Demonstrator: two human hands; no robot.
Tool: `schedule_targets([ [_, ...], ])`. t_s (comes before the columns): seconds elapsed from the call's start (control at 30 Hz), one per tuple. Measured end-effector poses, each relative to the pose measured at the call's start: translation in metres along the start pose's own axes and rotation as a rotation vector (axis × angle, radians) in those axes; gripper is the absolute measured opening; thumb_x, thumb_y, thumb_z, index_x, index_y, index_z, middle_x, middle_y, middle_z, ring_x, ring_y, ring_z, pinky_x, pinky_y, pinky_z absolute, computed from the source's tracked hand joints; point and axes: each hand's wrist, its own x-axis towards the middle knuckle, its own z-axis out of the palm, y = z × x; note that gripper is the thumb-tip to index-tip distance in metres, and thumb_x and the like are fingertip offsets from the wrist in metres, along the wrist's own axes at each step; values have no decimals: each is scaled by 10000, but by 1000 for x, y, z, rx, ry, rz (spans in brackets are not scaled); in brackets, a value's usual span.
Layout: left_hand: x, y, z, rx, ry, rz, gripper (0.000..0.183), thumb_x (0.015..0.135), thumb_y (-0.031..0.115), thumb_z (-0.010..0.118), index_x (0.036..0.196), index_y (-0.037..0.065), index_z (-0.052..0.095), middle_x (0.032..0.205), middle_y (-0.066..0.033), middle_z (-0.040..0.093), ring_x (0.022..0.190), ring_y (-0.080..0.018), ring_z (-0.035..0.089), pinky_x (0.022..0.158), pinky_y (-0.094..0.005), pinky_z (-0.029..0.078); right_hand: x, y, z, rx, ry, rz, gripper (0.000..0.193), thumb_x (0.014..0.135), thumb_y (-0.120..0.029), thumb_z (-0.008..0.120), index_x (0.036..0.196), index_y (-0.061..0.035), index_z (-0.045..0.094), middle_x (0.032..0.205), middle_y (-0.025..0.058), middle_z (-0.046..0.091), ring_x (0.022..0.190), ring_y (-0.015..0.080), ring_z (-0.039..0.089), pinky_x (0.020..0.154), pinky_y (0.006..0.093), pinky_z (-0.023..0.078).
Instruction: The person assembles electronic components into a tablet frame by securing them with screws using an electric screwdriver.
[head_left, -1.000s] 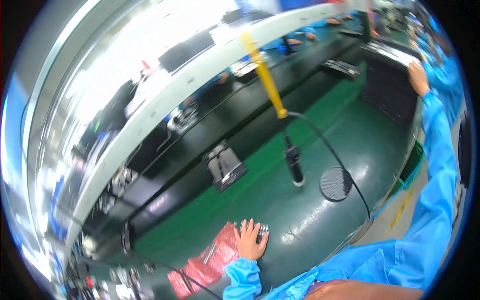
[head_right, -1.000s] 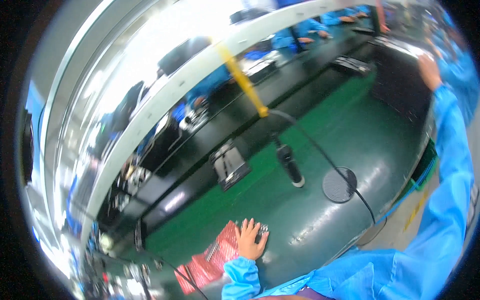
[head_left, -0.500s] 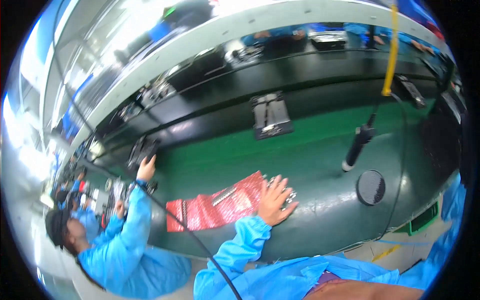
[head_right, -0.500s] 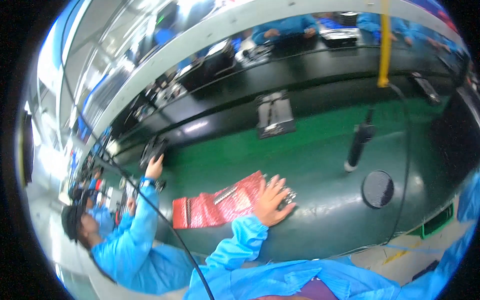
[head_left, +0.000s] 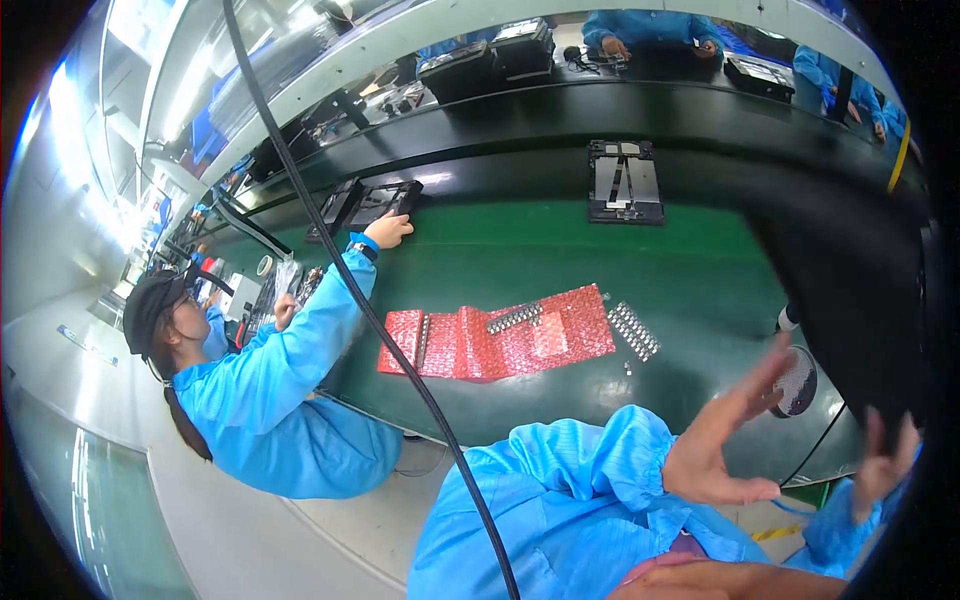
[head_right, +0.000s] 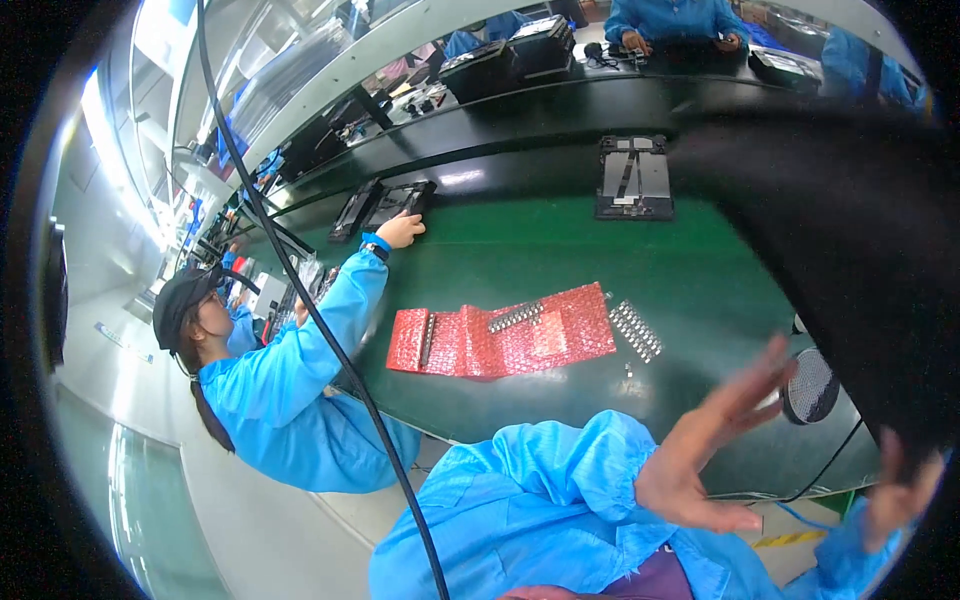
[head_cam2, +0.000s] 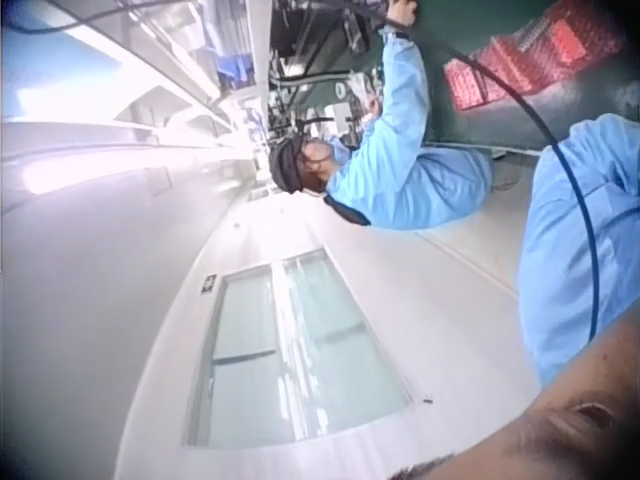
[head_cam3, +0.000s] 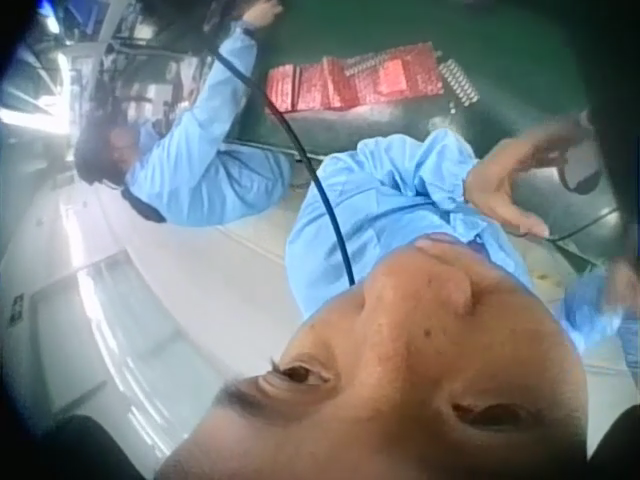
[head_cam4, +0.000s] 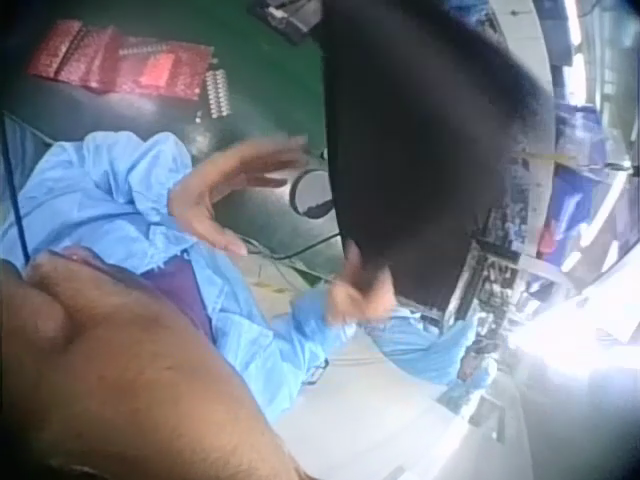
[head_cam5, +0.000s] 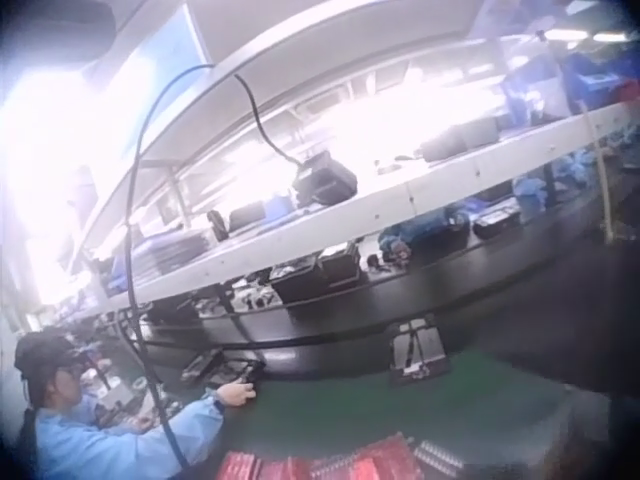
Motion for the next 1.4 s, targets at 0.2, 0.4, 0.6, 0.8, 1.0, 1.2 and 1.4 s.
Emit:
schedule_targets([
  [0.2,1,-25,-51,-89,604,-363,265,798,16,646,1047,5,555,977,-67,604,901,-151,582,792,-286,480,23,-89,201,-3,-356,-364,448,599,135,581,1043,81,552,1043,265,595,1004,422,581,877,482,461],
  [0.4,-27,-30,-134,707,322,-216,415,702,-67,649,1090,11,523,980,-67,590,863,-168,582,770,-314,475,-20,-93,228,261,-529,-26,852,591,-228,823,1295,-6,399,1359,253,358,1278,398,339,1037,508,264],
  [0.6,-49,14,-143,581,112,-632,179,698,71,693,841,-28,652,831,-122,655,736,-202,636,676,-330,498,-12,-81,237,400,-357,233,1029,580,-265,844,1387,-14,256,1432,229,254,1318,361,283,1052,444,274],
  [0.8,-30,-21,-138,306,-454,-179,415,701,185,643,1049,-41,620,1046,-202,630,983,-344,617,862,-405,483,-58,-69,217,1225,-394,671,490,932,-203,428,1391,-118,279,1310,237,433,1194,344,451,948,415,419],
  [1.0,-56,-39,-132,490,-296,-175,331,667,175,659,926,-28,626,942,-170,655,894,-324,640,797,-397,491,-68,-67,215,976,-396,533,431,904,-166,480,1305,-53,368,1171,246,533,1086,327,539,922,402,440],
  [1.2,-75,-44,-128,557,-217,-120,326,625,183,677,868,-28,626,912,-177,654,881,-325,645,771,-369,505,-64,-62,223,938,-333,422,375,851,-141,564,1178,4,452,1060,231,581,993,303,588,848,376,482],
  [1.4,-67,-24,-85,141,240,-871,398,724,109,764,1032,-50,568,972,-83,640,848,-137,596,756,-290,489,-69,-51,184,677,-572,828,589,584,-161,851,1043,24,532,929,117,629,820,178,630,720,301,520],
])
